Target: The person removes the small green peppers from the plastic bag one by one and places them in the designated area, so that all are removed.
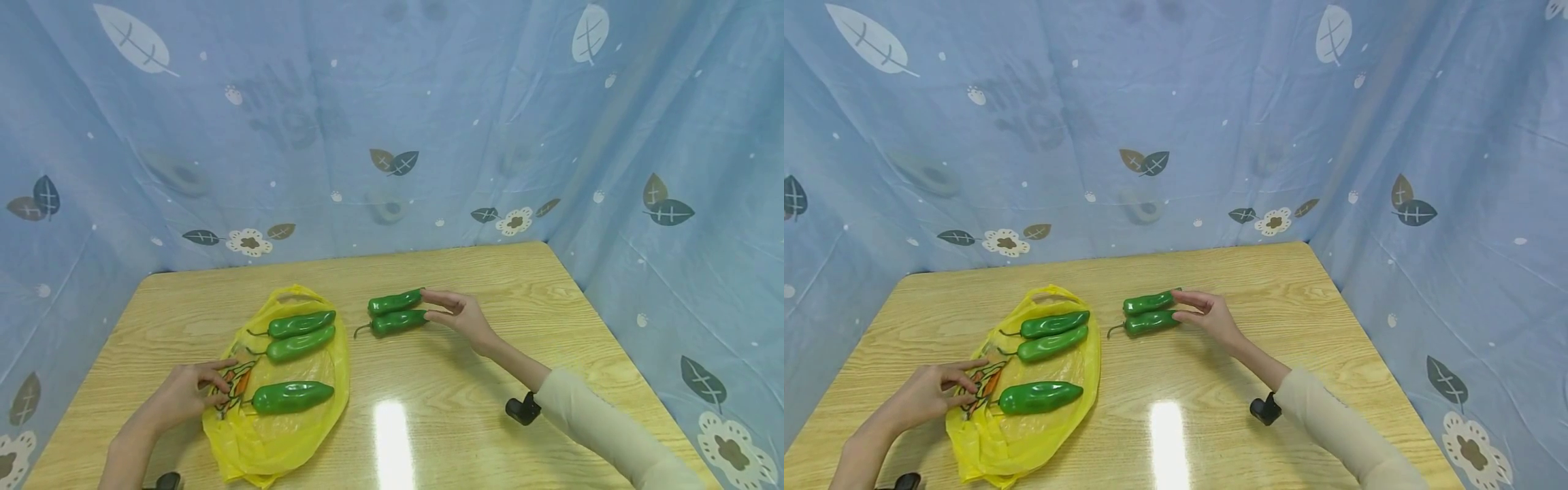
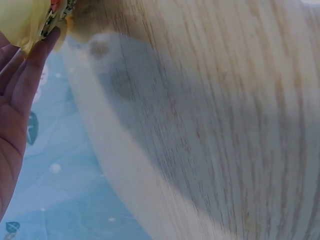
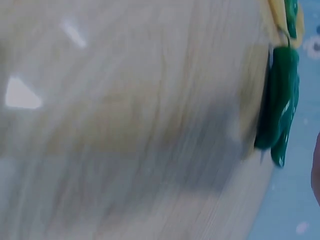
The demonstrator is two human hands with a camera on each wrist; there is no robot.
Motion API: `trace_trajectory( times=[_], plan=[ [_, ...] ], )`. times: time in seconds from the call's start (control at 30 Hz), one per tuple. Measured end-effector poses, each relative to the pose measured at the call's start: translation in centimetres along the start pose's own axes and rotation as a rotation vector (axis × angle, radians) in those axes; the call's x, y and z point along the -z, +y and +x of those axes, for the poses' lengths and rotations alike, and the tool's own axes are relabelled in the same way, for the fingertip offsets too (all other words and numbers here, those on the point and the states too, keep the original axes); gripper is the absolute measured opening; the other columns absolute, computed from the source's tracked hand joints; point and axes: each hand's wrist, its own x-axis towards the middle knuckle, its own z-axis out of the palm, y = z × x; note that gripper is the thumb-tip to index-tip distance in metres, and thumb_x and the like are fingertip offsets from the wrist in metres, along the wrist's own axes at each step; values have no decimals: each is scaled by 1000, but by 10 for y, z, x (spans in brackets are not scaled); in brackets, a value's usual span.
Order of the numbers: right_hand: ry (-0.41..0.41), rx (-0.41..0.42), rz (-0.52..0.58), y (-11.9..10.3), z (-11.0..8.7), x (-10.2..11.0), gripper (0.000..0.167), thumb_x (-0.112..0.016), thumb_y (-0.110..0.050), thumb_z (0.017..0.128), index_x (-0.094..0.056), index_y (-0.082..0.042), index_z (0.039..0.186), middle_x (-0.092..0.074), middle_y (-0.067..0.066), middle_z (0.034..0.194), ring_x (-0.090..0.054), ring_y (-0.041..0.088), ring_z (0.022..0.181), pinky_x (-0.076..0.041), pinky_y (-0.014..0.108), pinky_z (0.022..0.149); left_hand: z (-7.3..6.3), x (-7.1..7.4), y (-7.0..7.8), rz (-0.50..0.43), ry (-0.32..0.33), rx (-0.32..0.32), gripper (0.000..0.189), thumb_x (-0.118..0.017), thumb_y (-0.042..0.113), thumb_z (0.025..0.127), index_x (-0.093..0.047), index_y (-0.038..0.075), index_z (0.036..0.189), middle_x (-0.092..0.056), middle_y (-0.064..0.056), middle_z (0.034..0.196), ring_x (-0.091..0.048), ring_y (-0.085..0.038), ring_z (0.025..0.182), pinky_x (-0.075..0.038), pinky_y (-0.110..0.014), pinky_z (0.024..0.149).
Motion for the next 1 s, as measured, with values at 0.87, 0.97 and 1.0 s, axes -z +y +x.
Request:
trace_trajectory(
  times=[0.87,0.97,1.0],
  plan=[
    [-144,41,182,-11,-40,-61,40,-68,-2,87,-57,11,124,-56,26,128,-59,27,116,-53,35,93,-1,0,1,-12,-20,15,19,-79,5,75,-73,23,79,-60,-21,126,-56,-46,111,-55,-44,84],
    [-172,42,209,-11,-46,-69,39,-68,-2,87,-57,12,123,-55,28,128,-61,22,115,-53,35,93,-1,-1,1,-8,-16,13,20,-80,5,74,-73,23,79,-60,-21,126,-56,-46,111,-55,-43,84],
    [-184,45,214,-11,-48,-72,39,-67,-2,88,-56,12,123,-56,26,128,-60,20,115,-52,35,93,-1,-1,0,-7,-13,11,20,-80,5,74,-73,23,79,-60,-20,126,-56,-46,111,-55,-43,84]
  ],
)
